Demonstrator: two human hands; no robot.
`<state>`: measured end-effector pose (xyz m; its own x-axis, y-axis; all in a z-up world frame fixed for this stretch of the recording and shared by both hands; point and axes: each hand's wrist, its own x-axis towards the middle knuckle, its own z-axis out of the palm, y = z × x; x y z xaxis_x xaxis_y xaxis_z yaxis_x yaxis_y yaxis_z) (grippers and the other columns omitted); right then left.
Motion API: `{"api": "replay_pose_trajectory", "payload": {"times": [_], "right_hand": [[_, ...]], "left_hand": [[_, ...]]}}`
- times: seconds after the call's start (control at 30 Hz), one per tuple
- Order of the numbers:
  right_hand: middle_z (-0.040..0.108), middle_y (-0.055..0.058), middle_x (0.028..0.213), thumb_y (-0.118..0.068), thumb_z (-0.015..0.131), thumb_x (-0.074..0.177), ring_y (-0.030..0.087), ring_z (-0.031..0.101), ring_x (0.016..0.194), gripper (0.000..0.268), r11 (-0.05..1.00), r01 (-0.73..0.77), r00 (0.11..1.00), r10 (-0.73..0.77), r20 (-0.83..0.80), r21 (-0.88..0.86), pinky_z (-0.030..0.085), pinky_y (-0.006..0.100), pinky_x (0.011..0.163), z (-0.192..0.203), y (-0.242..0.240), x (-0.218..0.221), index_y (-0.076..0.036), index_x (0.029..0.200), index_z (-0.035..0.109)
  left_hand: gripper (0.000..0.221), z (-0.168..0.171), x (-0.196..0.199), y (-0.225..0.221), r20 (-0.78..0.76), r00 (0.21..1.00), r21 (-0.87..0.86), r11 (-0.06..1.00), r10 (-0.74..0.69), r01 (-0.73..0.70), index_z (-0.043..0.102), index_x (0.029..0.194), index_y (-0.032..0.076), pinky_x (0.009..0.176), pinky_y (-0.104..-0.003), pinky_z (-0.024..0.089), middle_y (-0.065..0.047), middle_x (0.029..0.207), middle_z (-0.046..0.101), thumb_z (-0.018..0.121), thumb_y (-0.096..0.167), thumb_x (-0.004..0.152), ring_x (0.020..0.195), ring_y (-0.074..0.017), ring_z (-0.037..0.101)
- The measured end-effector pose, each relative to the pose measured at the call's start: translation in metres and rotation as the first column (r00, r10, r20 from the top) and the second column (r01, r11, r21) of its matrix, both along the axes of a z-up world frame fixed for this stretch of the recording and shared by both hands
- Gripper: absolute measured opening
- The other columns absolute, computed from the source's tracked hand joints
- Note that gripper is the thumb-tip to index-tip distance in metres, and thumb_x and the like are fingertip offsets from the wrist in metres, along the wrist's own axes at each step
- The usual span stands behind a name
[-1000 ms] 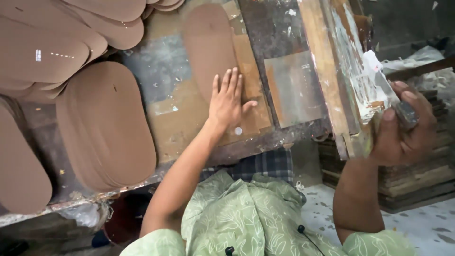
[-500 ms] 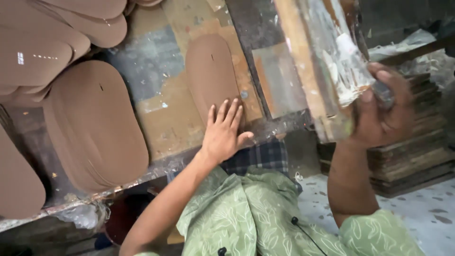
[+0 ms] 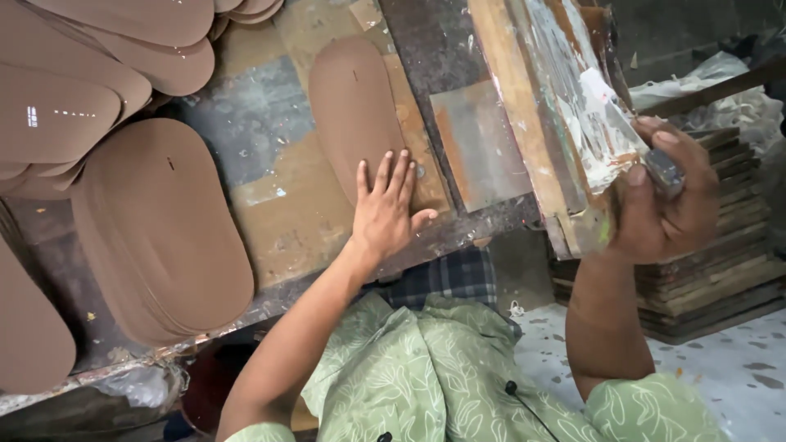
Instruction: Screen printing brand logos onto shoe insoles using a manual screen frame.
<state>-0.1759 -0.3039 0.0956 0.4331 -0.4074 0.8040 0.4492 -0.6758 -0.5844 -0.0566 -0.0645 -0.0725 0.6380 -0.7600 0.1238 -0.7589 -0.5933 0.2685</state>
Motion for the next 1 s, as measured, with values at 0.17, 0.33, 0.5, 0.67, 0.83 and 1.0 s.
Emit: {"api": "replay_pose_trajectory", "payload": {"times": [0.17, 0.33, 0.5, 0.67, 0.83, 1.0], "right_hand": [[0.070, 0.025, 0.121, 0.000, 0.062, 0.100, 0.032, 0.071, 0.107, 0.024, 1.000, -0.011, 0.999, 0.012, 0.043, -0.020, 0.058, 0.043, 0.102, 0.003, 0.004, 0.000, 0.007, 0.123, 0.064], [0.069, 0.025, 0.121, 0.000, 0.064, 0.101, 0.032, 0.071, 0.107, 0.023, 1.000, 0.011, 0.999, -0.011, 0.042, 0.003, 0.059, 0.043, 0.101, -0.002, 0.001, 0.000, 0.008, 0.123, 0.064], [0.069, 0.025, 0.124, 0.001, 0.067, 0.103, 0.030, 0.071, 0.108, 0.023, 0.998, -0.008, 1.000, 0.007, 0.017, 0.060, 0.058, 0.040, 0.101, 0.001, 0.007, -0.003, 0.008, 0.125, 0.065], [0.071, 0.023, 0.124, -0.001, 0.067, 0.105, 0.028, 0.073, 0.108, 0.023, 0.996, -0.056, 0.997, 0.052, 0.058, 0.063, 0.059, 0.037, 0.100, 0.001, 0.010, 0.003, 0.008, 0.126, 0.066], [0.072, 0.024, 0.122, -0.001, 0.065, 0.104, 0.027, 0.073, 0.105, 0.023, 0.997, -0.019, 0.998, 0.015, 0.061, 0.073, 0.059, 0.036, 0.097, 0.003, 0.010, 0.004, 0.009, 0.125, 0.065], [0.072, 0.023, 0.124, -0.001, 0.065, 0.105, 0.027, 0.073, 0.106, 0.023, 0.992, -0.052, 0.996, 0.044, 0.072, 0.111, 0.059, 0.036, 0.097, 0.003, 0.010, 0.000, 0.008, 0.126, 0.066]], "left_hand": [[0.095, 0.001, 0.005, 0.000, -0.037, 0.998, 0.015, 0.999, -0.046, 0.047, 0.041, 0.153, 0.000, 0.121, -0.064, 0.009, -0.016, 0.163, 0.032, 0.039, 0.073, 0.092, 0.152, -0.0347, 0.025], [0.095, 0.011, -0.015, 0.016, -0.014, 0.993, 0.013, 0.993, -0.119, 0.119, 0.041, 0.153, -0.002, 0.122, -0.060, 0.012, -0.018, 0.163, 0.032, 0.039, 0.072, 0.094, 0.153, -0.0325, 0.025], [0.097, 0.012, -0.024, 0.026, -0.100, 0.979, 0.003, 0.984, -0.175, 0.176, 0.039, 0.152, -0.004, 0.124, -0.056, 0.013, -0.018, 0.164, 0.032, 0.038, 0.073, 0.094, 0.154, -0.0311, 0.025], [0.095, -0.006, 0.039, 0.001, 0.000, 0.989, 0.052, 0.988, -0.148, 0.148, 0.035, 0.155, -0.004, 0.123, -0.055, 0.011, -0.020, 0.164, 0.029, 0.036, 0.072, 0.097, 0.153, -0.0324, 0.022], [0.094, -0.007, 0.060, -0.003, -0.006, 0.987, 0.022, 0.987, -0.162, 0.162, 0.034, 0.156, -0.003, 0.124, -0.057, 0.010, -0.018, 0.167, 0.028, 0.034, 0.071, 0.098, 0.155, -0.0319, 0.022], [0.098, 0.008, 0.023, 0.016, -0.025, 0.970, 0.089, 0.966, -0.242, 0.243, 0.034, 0.155, -0.002, 0.123, -0.057, 0.010, -0.018, 0.165, 0.029, 0.034, 0.075, 0.095, 0.154, -0.0317, 0.023]]}}
